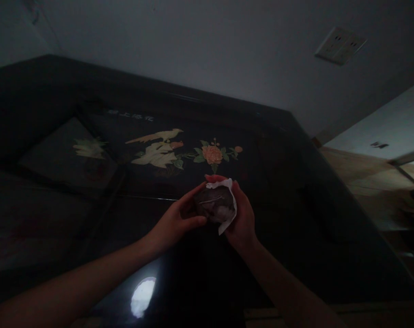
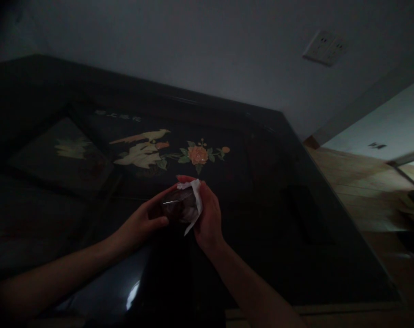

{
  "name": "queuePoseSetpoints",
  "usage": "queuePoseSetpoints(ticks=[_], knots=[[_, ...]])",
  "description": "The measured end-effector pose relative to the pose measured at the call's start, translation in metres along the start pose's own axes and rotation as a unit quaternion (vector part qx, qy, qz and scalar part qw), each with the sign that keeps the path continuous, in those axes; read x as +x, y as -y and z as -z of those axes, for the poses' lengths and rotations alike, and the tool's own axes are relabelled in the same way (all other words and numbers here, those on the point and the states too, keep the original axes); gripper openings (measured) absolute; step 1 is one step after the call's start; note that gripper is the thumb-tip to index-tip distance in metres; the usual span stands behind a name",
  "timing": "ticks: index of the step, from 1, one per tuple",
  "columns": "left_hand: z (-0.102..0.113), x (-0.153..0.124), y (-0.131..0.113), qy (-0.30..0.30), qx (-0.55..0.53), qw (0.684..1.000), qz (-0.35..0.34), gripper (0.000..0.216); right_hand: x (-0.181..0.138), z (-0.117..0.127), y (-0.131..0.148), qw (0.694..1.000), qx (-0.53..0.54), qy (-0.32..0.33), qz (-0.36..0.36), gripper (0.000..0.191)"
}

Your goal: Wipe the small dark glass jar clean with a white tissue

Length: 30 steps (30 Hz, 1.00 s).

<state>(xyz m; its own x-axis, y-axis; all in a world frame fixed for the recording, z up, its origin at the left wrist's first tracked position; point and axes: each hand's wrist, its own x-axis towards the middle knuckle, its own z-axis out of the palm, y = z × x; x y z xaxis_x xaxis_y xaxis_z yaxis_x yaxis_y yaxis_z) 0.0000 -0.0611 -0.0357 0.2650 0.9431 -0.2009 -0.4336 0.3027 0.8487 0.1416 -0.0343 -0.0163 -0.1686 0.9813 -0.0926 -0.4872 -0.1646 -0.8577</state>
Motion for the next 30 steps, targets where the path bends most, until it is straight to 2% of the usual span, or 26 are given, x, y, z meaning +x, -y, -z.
queuePoseSetpoints(ticks=[3,8,14,17,23,28,30], knots=[[0.0004,-0.0003,0.0005,-0.029,0.003,1.0,-0.003,0.072,0.0006,0.0001,-0.0003,1.0,-0.013,-0.011,0.004,0.036],[-0.001,-0.0006,0.0017,-0.071,-0.018,0.997,0.001,0.048,0.0024,-0.0009,-0.0016,0.998,-0.027,-0.051,0.025,0.032],[-0.0016,-0.0003,0.0008,-0.077,0.005,0.997,-0.004,0.037,0.0007,-0.0028,-0.0051,0.995,-0.034,-0.083,0.051,0.029],[-0.0017,-0.001,0.0,-0.072,0.009,0.997,0.009,0.041,-0.0014,-0.0025,-0.0056,0.992,-0.059,-0.084,0.077,0.03],[-0.004,-0.0018,0.0035,-0.054,-0.019,0.998,0.014,0.061,-0.0016,0.0021,-0.0085,0.974,-0.156,-0.082,0.143,0.031],[-0.005,-0.0014,0.0049,-0.023,-0.048,0.999,0.004,0.052,-0.0023,0.0031,-0.0095,0.956,-0.238,-0.057,0.163,0.032],[-0.0045,-0.0016,0.0046,-0.013,-0.049,0.999,0.013,0.056,-0.0044,0.0023,-0.0094,0.949,-0.259,-0.055,0.169,0.034]])
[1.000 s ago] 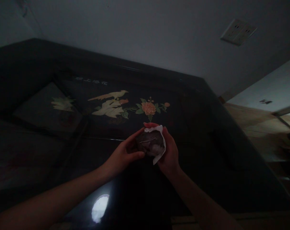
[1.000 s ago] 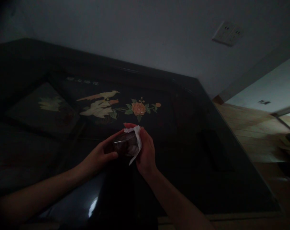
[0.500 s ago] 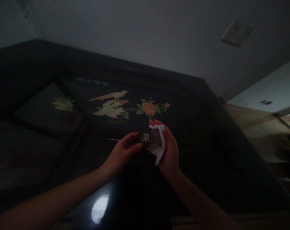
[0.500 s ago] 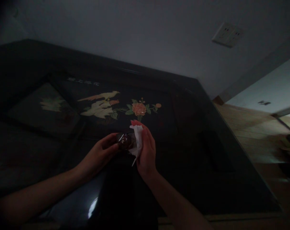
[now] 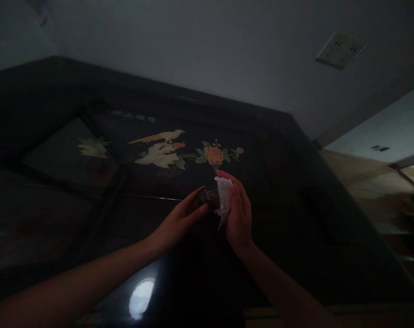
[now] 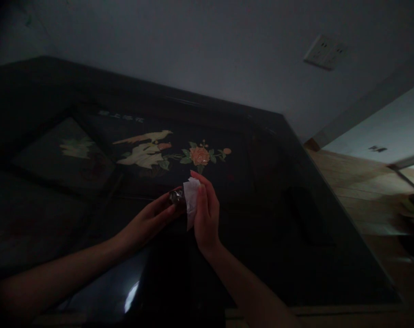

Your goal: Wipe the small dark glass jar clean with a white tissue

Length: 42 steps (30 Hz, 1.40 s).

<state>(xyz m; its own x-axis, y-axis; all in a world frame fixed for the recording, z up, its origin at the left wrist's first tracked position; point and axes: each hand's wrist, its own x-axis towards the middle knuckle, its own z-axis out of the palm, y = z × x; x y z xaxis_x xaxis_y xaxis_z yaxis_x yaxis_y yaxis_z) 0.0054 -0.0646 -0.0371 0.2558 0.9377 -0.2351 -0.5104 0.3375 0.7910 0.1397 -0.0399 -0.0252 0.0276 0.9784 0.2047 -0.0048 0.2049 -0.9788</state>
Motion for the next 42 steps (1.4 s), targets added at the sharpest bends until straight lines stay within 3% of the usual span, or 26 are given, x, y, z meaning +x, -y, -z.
queuePoseSetpoints(ticks=[5,11,24,29,32,37,42], knots=[[0.002,0.001,0.001,-0.007,0.009,1.0,-0.003,0.07,-0.007,-0.002,0.003,0.999,-0.018,0.037,0.027,0.037],[0.004,0.004,0.003,-0.026,-0.008,1.0,-0.011,0.069,-0.011,-0.005,0.009,0.995,-0.017,0.07,0.063,0.037],[0.003,0.004,-0.002,-0.002,-0.05,0.999,-0.011,0.065,-0.004,-0.002,0.016,0.989,0.13,0.06,-0.037,0.042],[0.0,0.003,-0.004,0.011,-0.062,0.998,-0.01,0.052,0.011,0.004,0.019,0.972,0.202,0.007,-0.118,0.046],[-0.002,0.002,-0.006,0.027,-0.05,0.998,-0.016,0.046,0.014,0.006,0.016,0.971,0.201,-0.023,-0.129,0.045],[-0.002,0.001,-0.004,0.029,-0.055,0.998,-0.009,0.053,0.002,0.003,0.012,0.997,0.046,0.047,-0.041,0.043],[0.002,0.002,-0.001,0.009,-0.035,0.999,-0.008,0.06,-0.004,0.002,0.009,0.995,-0.04,0.07,0.054,0.036]])
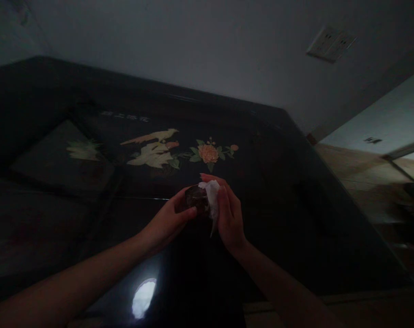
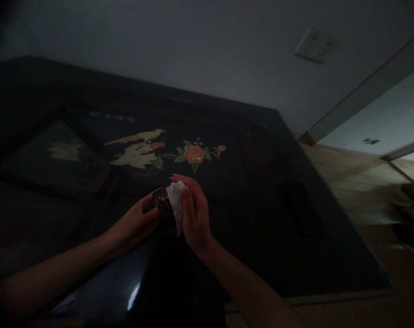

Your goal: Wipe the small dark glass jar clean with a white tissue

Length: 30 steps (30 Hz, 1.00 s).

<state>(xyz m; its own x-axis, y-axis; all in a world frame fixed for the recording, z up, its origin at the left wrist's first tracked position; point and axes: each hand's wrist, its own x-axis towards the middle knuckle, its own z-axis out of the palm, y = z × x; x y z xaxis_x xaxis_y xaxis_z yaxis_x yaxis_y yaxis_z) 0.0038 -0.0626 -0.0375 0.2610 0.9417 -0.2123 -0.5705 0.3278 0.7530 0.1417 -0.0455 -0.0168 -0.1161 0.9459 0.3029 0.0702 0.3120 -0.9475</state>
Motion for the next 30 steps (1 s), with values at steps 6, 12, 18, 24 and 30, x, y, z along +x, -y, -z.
queuePoseSetpoints(ticks=[6,12,18,24,30], knots=[[0.001,-0.001,-0.003,-0.015,0.1,0.995,0.009,0.06,0.001,0.006,-0.002,0.984,-0.117,0.029,0.133,0.03],[0.0,-0.001,-0.005,-0.033,0.161,0.986,0.019,0.058,-0.001,0.008,0.001,0.941,-0.234,0.067,0.233,0.03],[0.001,0.001,-0.005,-0.018,0.152,0.988,0.027,0.065,0.006,0.006,0.002,1.0,-0.015,0.013,0.004,0.032],[0.002,0.001,-0.003,-0.03,0.119,0.992,0.027,0.07,0.013,0.003,-0.006,0.922,0.298,0.032,-0.245,0.048],[0.003,0.001,-0.001,-0.002,0.093,0.995,0.026,0.06,0.011,0.001,-0.009,0.938,0.27,0.015,-0.216,0.044]])
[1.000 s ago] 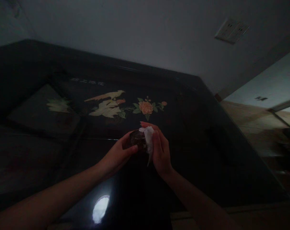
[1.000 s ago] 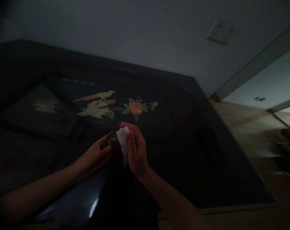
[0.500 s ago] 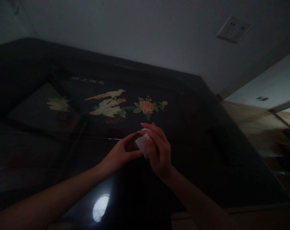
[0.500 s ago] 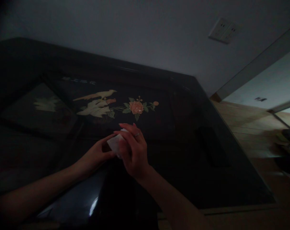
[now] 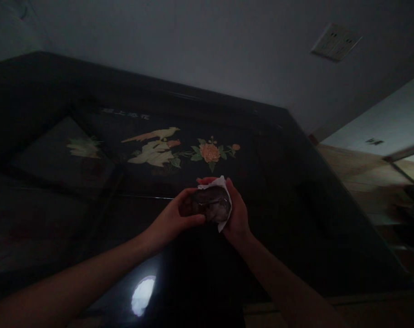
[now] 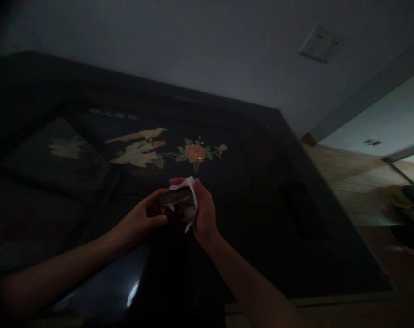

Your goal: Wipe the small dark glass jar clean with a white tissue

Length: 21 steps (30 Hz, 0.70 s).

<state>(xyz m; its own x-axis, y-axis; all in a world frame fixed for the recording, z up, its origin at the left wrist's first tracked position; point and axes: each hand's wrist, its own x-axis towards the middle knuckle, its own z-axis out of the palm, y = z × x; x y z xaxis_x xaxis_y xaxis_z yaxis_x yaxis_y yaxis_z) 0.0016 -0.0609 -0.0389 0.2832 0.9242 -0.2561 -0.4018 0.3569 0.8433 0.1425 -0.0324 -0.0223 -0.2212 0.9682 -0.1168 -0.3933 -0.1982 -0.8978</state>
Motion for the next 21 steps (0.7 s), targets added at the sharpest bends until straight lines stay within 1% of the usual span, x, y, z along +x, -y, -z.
queuePoseSetpoints(ticks=[2,3,4,6,8,9,10,11,12,13,15,18,19,20,21], knots=[[0.0,0.0,-0.001,-0.001,0.0,1.0,0.0,0.059,-0.004,0.0,0.0,0.99,-0.101,-0.021,0.092,0.037],[0.0,0.0,-0.001,0.001,0.001,1.0,-0.001,0.058,-0.006,0.0,0.0,0.976,-0.162,-0.028,0.146,0.033],[0.0,0.0,-0.001,0.004,0.001,1.0,-0.003,0.056,-0.009,-0.001,0.0,0.954,-0.223,-0.029,0.199,0.029],[0.0,0.0,-0.001,0.004,0.002,1.0,-0.014,0.054,-0.012,-0.001,0.0,0.9,-0.326,-0.014,0.289,0.025],[0.0,0.001,0.0,-0.002,0.01,1.0,-0.025,0.051,-0.015,-0.002,0.0,0.849,-0.396,0.009,0.349,0.024],[0.0,0.001,0.0,-0.007,0.016,0.999,-0.029,0.048,-0.016,-0.002,0.0,0.83,-0.418,0.02,0.369,0.025],[-0.001,0.002,-0.001,-0.011,0.022,0.999,-0.03,0.047,-0.016,-0.003,0.0,0.816,-0.432,0.028,0.383,0.025],[-0.001,0.002,-0.001,-0.014,0.027,0.999,-0.03,0.046,-0.016,-0.004,0.001,0.81,-0.438,0.032,0.389,0.025],[-0.001,0.001,-0.001,-0.014,0.03,0.999,-0.031,0.046,-0.016,-0.004,0.002,0.813,-0.435,0.031,0.385,0.025],[-0.001,0.001,-0.002,-0.014,0.03,0.999,-0.031,0.047,-0.016,-0.005,0.003,0.826,-0.423,0.027,0.372,0.025],[-0.001,0.0,-0.002,-0.013,0.03,0.999,-0.022,0.049,-0.014,-0.006,0.005,0.871,-0.373,0.004,0.319,0.025],[0.0,-0.002,-0.003,-0.005,0.032,0.999,-0.004,0.051,-0.01,-0.006,0.006,0.953,-0.226,-0.029,0.199,0.029],[0.0,-0.002,-0.003,-0.001,0.033,0.999,0.0,0.052,-0.008,-0.006,0.006,0.974,-0.165,-0.031,0.153,0.031],[0.001,-0.002,-0.003,0.003,0.033,0.999,0.0,0.053,-0.006,-0.005,0.005,0.988,-0.107,-0.027,0.106,0.034],[0.001,-0.002,-0.003,0.008,0.031,0.999,-0.001,0.053,-0.005,-0.005,0.004,0.996,-0.056,-0.021,0.064,0.037]])
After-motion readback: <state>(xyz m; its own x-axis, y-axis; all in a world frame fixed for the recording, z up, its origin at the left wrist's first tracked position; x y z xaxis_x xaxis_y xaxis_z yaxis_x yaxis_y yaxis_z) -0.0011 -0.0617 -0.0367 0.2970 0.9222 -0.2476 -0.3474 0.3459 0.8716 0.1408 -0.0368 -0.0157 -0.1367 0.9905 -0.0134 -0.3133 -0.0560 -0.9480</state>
